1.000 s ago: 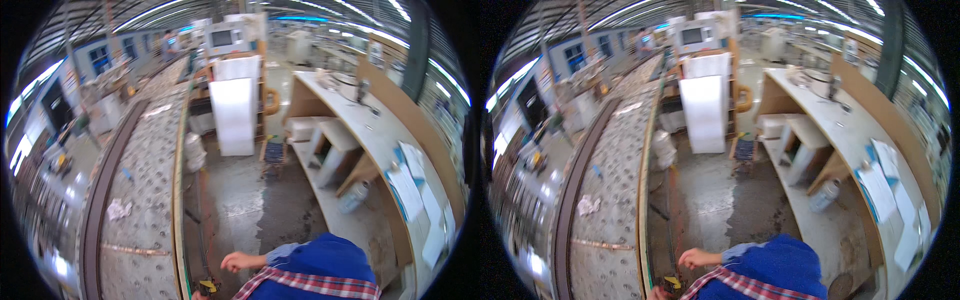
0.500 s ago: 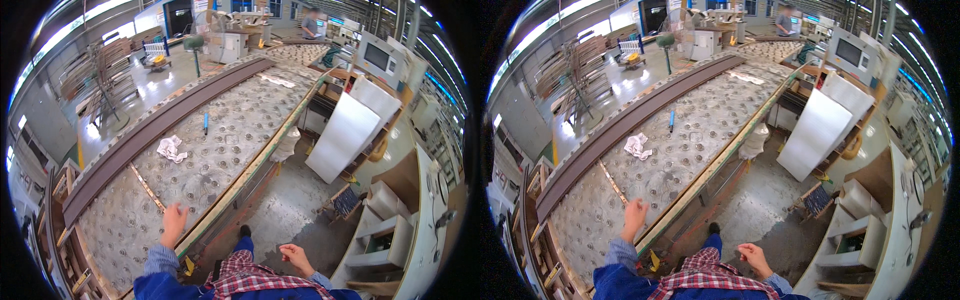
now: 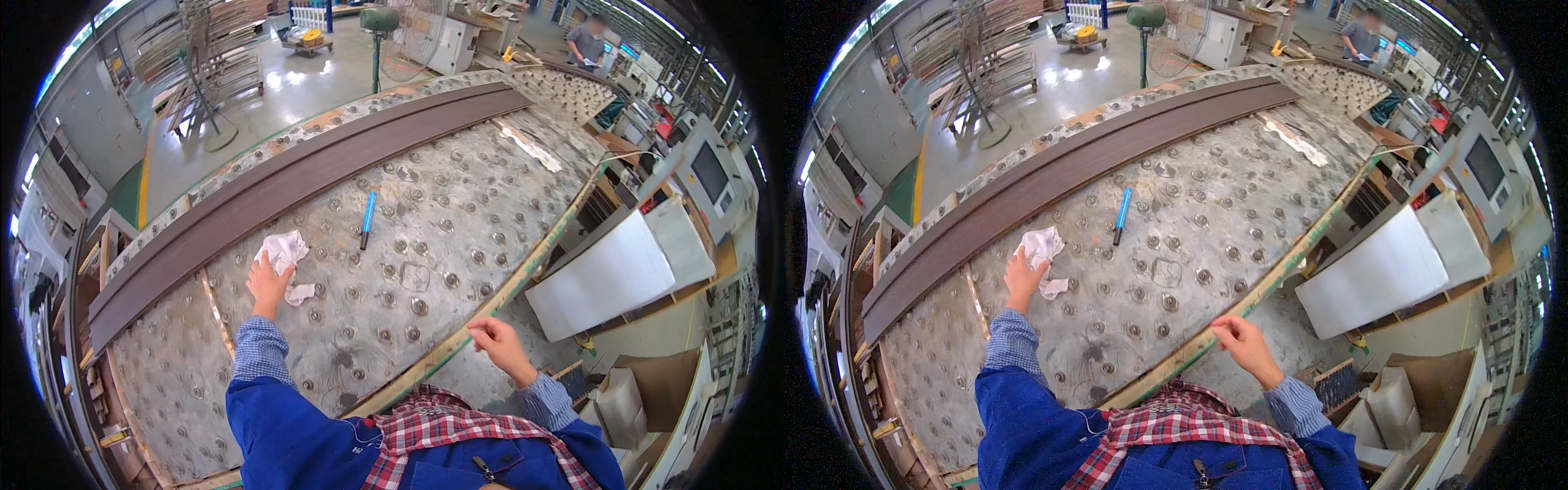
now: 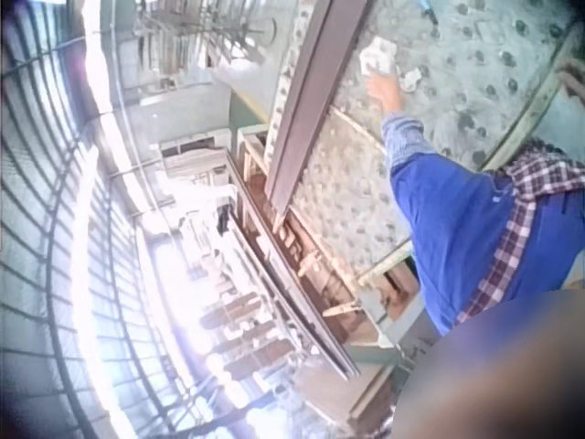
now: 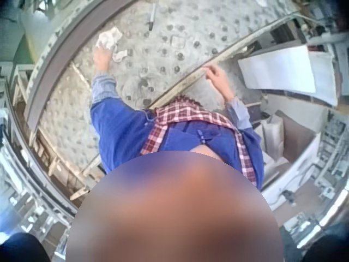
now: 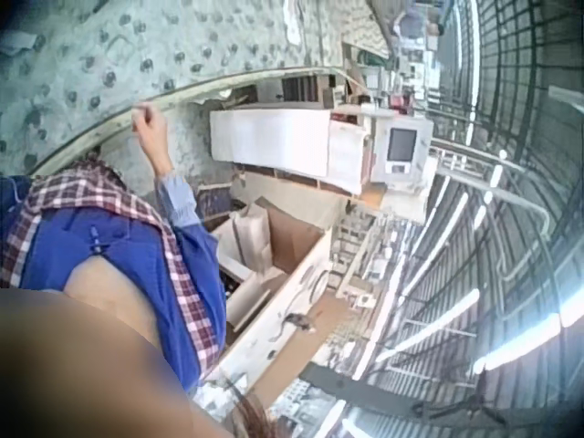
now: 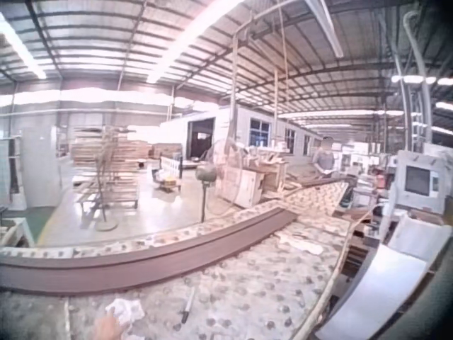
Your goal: The person wipes a long brown wood panel with a white cloth, then uses a blue marker to mark the panel. The person continues wiping the panel and moves it to a rack.
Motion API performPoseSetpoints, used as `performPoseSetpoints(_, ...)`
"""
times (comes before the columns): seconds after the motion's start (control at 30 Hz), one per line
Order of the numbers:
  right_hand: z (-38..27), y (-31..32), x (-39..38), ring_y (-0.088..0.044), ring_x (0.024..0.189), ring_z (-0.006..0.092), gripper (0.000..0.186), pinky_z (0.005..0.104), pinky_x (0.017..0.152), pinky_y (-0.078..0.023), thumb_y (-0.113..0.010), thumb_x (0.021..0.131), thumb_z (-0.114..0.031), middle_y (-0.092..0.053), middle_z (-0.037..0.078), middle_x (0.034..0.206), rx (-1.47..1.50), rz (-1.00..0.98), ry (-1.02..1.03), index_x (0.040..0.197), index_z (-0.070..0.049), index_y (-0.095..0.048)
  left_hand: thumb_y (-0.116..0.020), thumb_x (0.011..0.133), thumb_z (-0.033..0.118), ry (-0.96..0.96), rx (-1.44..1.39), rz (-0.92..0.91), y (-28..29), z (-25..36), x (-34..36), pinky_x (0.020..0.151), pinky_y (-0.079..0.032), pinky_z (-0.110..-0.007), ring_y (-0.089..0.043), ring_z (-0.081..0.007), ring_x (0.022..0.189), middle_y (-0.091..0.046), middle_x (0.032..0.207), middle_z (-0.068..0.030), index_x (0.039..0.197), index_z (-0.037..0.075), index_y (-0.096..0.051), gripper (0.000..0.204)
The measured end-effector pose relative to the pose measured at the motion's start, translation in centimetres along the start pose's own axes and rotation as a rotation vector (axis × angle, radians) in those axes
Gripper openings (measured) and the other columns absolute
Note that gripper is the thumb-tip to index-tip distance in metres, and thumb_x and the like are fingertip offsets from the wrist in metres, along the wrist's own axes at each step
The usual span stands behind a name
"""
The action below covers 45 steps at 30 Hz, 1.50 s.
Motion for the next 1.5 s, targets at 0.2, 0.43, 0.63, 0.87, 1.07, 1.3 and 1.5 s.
performPoseSetpoints(0.2, -2.3, -3.7, 12.9, -0.054, 0.062, 0.0057, 0.02, 0.0223, 0.057, -0.045, -0.061, 0.087, -0.017, -0.056, 0.001, 0.068, -0.182, -0.276, 0.077, 0.099, -0.002, -0.06, -0.063, 0.073, 0.031, 0.013, 0.11, -0.003, -1.4, -1.2, 2.4, 0.085, -0.038, -0.047, -0.051, -0.0318, 0.102, -0.057, 0.106, -0.0109, 0.108, 0.01, -0.061, 0.041)
performPoseSetpoints(0.43, -4.3, -11.1, 29.8, -0.052, 0.109, 0.0271, 0.039, 0.0375, 0.087, -0.044, -0.054, 0.075, -0.001, -0.056, 0.009, 0.115, -0.816, -0.322, 0.975, 0.113, -0.01, -0.055, -0.056, 0.071, -0.001, -0.068, -0.603, 0.472, 6.0, 3.1, 5.5, 0.07, -0.041, -0.027, -0.051, -0.0171, 0.084, -0.055, 0.091, -0.0057, 0.103, 0.001, -0.06, 0.032)
performPoseSetpoints(0.63, -0.7, -13.0, 38.9, -0.053, 0.095, 0.0252, 0.015, 0.0387, 0.087, -0.04, -0.059, 0.07, -0.014, -0.053, 0.006, 0.088, -0.894, -0.452, 1.291, 0.084, -0.012, -0.058, -0.054, 0.083, 0.006, -0.075, -0.62, 0.605, 7.4, 12.5, 17.4, 0.08, -0.042, -0.028, -0.052, -0.0184, 0.088, -0.051, 0.108, -0.0109, 0.116, -0.001, -0.055, 0.034)
performPoseSetpoints(0.87, -4.8, -5.3, 37.8, -0.05, 0.094, 0.0299, 0.029, 0.0401, 0.085, -0.04, -0.058, 0.07, -0.005, -0.048, 0.013, 0.097, -0.469, -0.533, 1.156, 0.097, -0.005, -0.048, -0.056, 0.089, 0.021, 0.024, -0.735, 0.407, -10.9, 13.5, 35.0, 0.088, -0.044, -0.034, -0.056, -0.0255, 0.1, -0.055, 0.115, -0.0162, 0.125, -0.001, -0.049, 0.042)
performPoseSetpoints(1.07, -0.1, 15.8, 40.1, -0.054, 0.078, 0.0339, 0.02, 0.0404, 0.068, -0.045, -0.057, 0.074, -0.009, -0.051, 0.015, 0.088, -0.479, 0.227, 0.415, 0.093, -0.007, -0.051, -0.06, 0.083, 0.042, -0.121, -0.143, 0.156, -15.6, 23.8, 34.8, 0.091, -0.04, -0.043, -0.051, -0.0346, 0.108, -0.056, 0.113, -0.0161, 0.124, 0.005, -0.053, 0.056)
performPoseSetpoints(1.3, 2.0, 30.9, 52.6, -0.057, 0.087, 0.0332, 0.022, 0.0403, 0.074, -0.047, -0.067, 0.076, -0.018, -0.057, 0.015, 0.093, -0.817, 0.551, 0.324, 0.094, -0.005, -0.063, -0.065, 0.079, 0.043, -0.145, 0.024, 0.251, -13.9, 24.5, 33.9, 0.091, -0.038, -0.042, -0.05, -0.0339, 0.101, -0.056, 0.107, -0.0161, 0.118, 0.006, -0.056, 0.054)
performPoseSetpoints(1.5, 2.0, 33.2, 57.9, -0.057, 0.093, 0.037, 0.03, 0.0468, 0.078, -0.046, -0.068, 0.078, -0.029, -0.056, 0.018, 0.098, -0.864, 0.373, 0.111, 0.097, -0.006, -0.064, -0.066, 0.079, 0.038, -0.182, 0.001, 0.331, -14.3, 23.6, 34.0, 0.089, -0.038, -0.043, -0.049, -0.0345, 0.101, -0.054, 0.107, -0.0164, 0.118, 0.005, -0.055, 0.052)
Point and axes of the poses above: each hand's wrist, its own x-axis towards the middle knuckle, its own y-axis out of the back of the hand, z = x × y, the point moved 2 cm from there along x, towards the middle knuckle
